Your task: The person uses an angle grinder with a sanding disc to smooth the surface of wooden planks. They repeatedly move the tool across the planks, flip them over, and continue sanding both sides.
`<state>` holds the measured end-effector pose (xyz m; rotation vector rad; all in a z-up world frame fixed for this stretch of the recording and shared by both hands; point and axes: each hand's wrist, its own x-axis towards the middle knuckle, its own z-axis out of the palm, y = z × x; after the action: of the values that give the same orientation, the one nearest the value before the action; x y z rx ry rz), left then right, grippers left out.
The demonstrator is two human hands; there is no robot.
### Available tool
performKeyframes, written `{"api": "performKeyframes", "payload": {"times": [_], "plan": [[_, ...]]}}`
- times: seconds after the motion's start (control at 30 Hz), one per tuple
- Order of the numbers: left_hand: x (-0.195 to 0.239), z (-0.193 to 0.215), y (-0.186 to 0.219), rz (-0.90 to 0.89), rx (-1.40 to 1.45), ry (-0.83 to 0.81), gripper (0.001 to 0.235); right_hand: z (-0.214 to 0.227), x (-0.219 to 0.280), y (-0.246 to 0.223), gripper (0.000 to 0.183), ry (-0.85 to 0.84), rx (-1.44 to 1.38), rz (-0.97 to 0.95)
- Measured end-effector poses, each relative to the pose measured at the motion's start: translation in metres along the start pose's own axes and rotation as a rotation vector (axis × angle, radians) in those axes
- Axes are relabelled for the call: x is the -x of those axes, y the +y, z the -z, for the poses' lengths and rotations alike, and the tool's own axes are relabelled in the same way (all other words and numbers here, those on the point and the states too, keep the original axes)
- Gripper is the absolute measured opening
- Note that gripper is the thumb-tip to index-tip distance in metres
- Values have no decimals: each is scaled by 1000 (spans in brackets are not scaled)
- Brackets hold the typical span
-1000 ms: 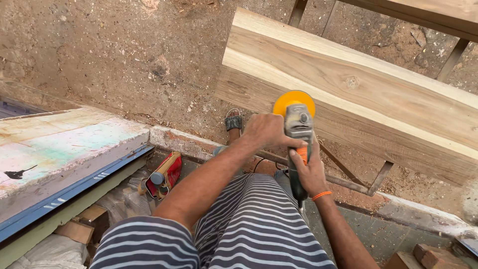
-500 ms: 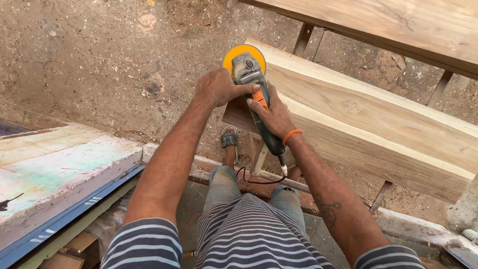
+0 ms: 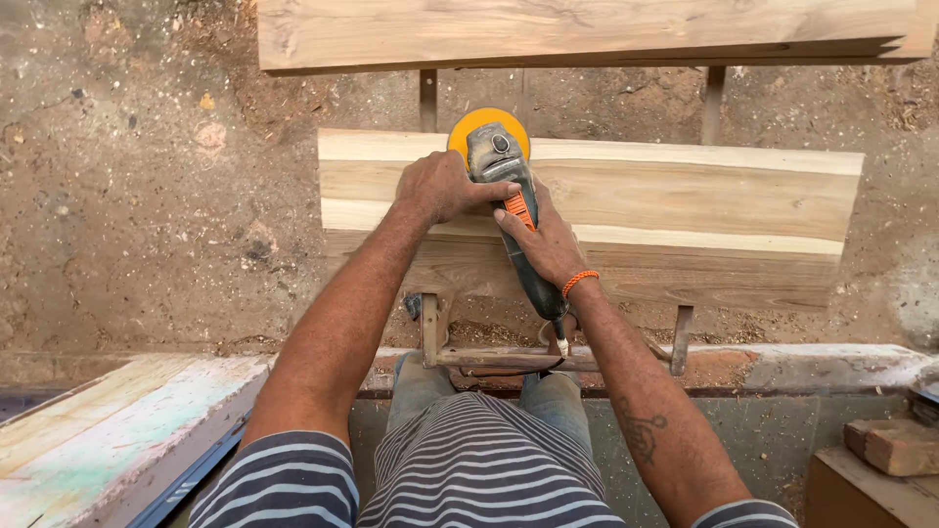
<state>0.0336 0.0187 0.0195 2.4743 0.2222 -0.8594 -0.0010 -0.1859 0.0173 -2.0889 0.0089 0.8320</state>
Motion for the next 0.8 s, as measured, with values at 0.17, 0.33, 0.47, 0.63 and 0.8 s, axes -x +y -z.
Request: {"api": "performKeyframes", "payload": {"times": [0.17,0.33,0.47,0.63,0.8], "plan": [[-40,-48,120,-135,-92,-79,95,91,31,70,83,127,-170,-97],[-71,-95,226,-324,-162,-96,109,158,54,141,69,284,-438,-68],[-79,-116,283,-408,-152,-77,108,197,61,183,57,319,-507,-6],[-78,-92,241,-408,-117,-53,108,168,42,155,56,304,-453,48],[-54,-25,111,-183,-47,7,103,82,1,65,66,155,-324,66]]}}
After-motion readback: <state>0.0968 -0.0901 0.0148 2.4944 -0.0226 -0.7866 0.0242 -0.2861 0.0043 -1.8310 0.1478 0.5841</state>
